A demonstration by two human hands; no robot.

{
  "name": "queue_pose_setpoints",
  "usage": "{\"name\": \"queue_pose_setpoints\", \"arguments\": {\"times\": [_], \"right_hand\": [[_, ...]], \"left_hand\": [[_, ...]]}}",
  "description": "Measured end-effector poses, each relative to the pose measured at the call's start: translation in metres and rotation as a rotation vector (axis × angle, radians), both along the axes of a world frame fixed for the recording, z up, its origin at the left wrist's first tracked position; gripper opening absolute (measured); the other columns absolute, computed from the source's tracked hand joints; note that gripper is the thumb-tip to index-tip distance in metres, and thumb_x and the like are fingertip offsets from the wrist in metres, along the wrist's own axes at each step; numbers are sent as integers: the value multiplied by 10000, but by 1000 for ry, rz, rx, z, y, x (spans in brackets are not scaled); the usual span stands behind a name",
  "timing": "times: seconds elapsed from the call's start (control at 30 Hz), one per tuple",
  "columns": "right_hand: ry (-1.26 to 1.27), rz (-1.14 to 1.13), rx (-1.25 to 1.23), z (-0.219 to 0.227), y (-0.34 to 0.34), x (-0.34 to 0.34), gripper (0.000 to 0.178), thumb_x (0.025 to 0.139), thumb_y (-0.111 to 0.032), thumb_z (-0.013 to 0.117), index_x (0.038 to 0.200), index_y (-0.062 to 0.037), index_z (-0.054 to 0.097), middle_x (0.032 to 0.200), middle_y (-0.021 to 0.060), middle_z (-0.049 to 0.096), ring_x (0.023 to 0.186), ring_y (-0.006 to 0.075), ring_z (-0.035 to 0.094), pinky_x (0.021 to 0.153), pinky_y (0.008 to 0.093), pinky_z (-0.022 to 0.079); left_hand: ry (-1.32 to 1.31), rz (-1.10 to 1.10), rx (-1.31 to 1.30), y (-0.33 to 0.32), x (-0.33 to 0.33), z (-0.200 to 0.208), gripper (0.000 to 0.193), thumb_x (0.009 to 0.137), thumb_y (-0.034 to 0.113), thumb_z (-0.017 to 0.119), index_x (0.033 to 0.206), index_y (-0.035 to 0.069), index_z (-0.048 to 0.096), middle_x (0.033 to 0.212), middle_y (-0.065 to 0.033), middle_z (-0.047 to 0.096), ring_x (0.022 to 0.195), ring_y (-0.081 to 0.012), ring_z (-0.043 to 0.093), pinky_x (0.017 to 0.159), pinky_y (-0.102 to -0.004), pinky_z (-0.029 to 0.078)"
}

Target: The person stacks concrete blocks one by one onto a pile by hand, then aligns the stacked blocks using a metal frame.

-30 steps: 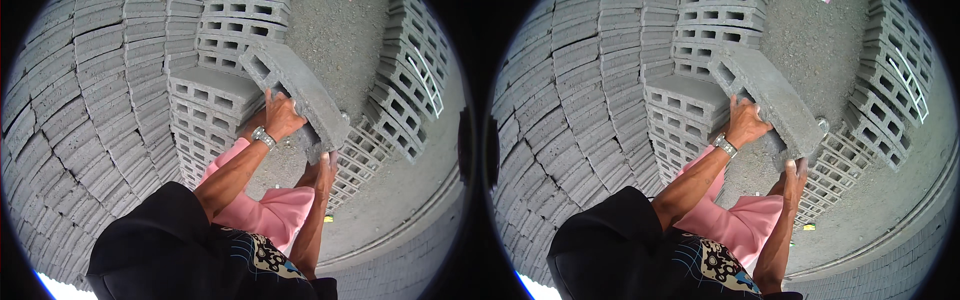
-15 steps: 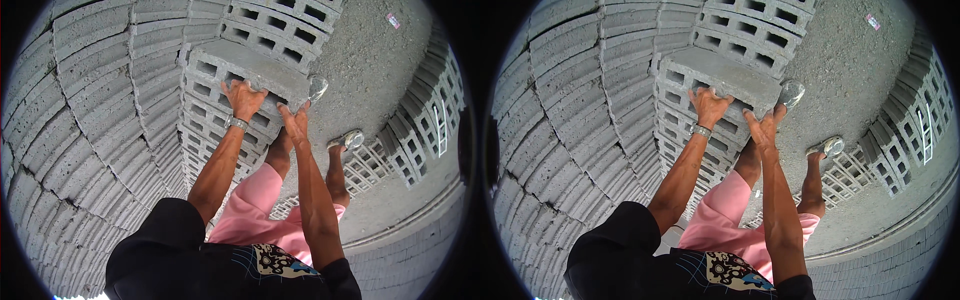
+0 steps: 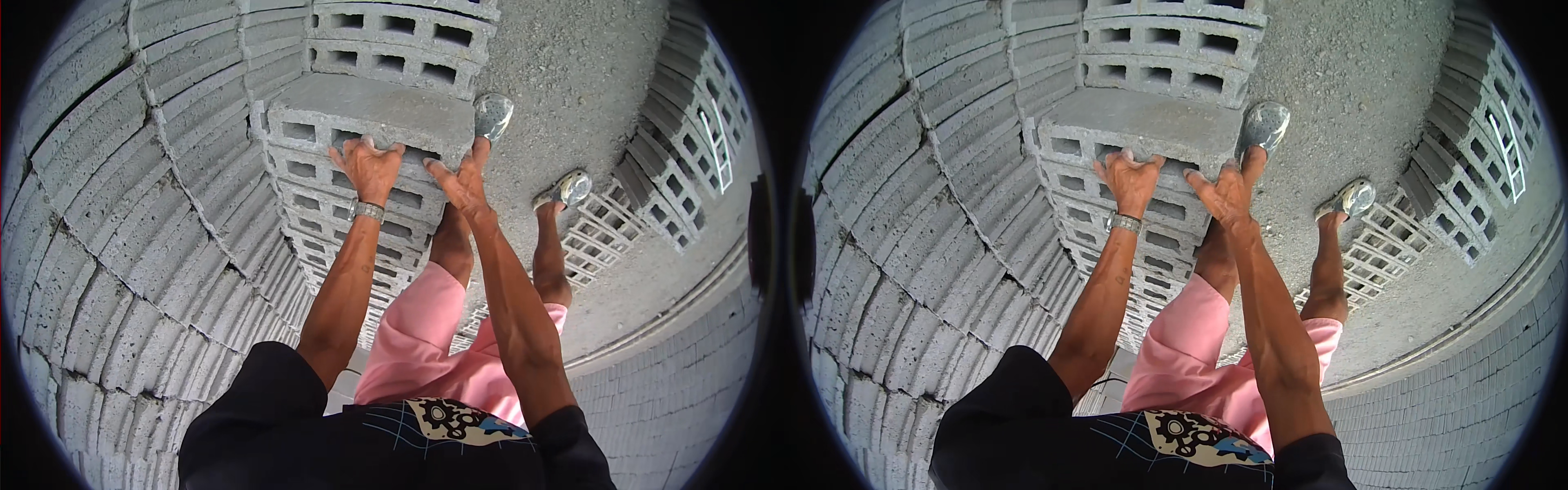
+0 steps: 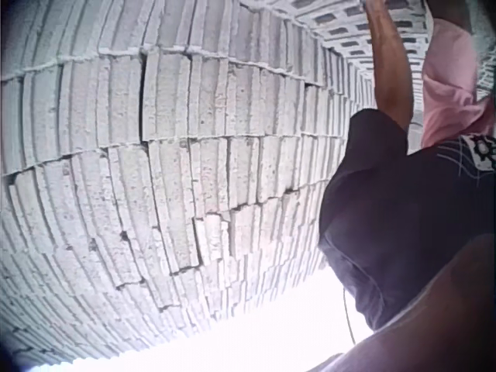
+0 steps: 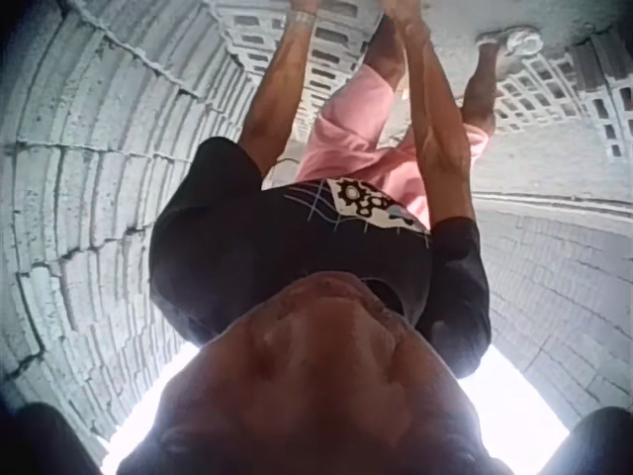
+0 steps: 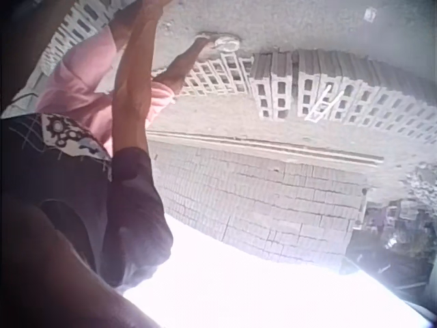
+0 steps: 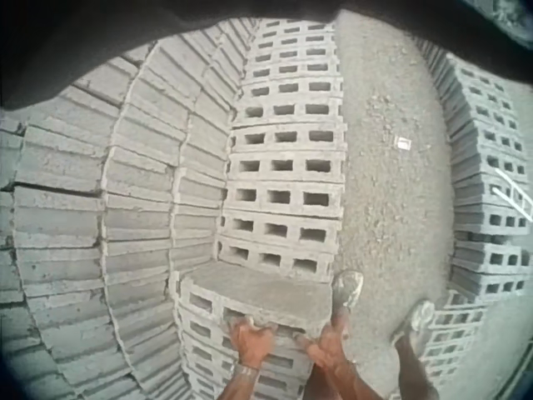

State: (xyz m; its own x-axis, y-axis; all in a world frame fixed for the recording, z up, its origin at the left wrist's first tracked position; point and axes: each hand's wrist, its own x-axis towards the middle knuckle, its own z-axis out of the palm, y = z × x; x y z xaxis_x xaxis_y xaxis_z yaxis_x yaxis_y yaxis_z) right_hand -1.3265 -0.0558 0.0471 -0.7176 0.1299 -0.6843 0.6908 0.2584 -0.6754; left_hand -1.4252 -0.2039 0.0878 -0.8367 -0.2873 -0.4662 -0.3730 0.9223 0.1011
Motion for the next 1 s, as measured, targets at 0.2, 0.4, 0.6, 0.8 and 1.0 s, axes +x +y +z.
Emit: {"name": "queue_pose_setpoints", "arguments": {"times": [0.2,0.4,0.6,0.8,1.0], "right_hand": [[-197,209,-175,41,16,-44,1107,660,-603,765,1390,133,378,1456,380,307,1422,483,163,1201,426,77],[-251,-112,-397,-9,102,69,1036,708,-510,823,1435,70,368,1434,294,418,1368,348,391,1122,412,331],[-507,-476,9,-41,253,191,735,785,-404,796,1261,101,557,1135,209,663,1015,284,652,873,345,511],[-339,-1059,-229,8,372,254,559,855,-345,702,1211,74,603,1041,162,683,933,207,654,820,320,503],[-346,-1332,-279,23,368,358,562,901,-355,672,1249,74,571,1043,155,673,843,196,659,782,308,506]], "left_hand": [[-29,-142,-91,-51,11,19,596,705,488,763,927,-59,689,981,-231,673,1120,-335,558,1152,-526,167],[43,-154,227,-49,-26,72,413,775,295,794,1036,-11,701,1043,-210,698,1026,-323,648,932,-396,484],[29,-545,75,156,-28,70,371,806,257,760,1076,10,693,994,-213,692,961,-365,640,904,-431,473],[-80,-1378,572,443,59,13,408,822,209,704,1179,22,644,1236,-162,631,1174,-325,553,1022,-459,403],[83,-2190,477,653,145,-55,440,829,156,649,1250,37,604,1392,-110,529,1402,-258,348,1164,-464,247]]}}
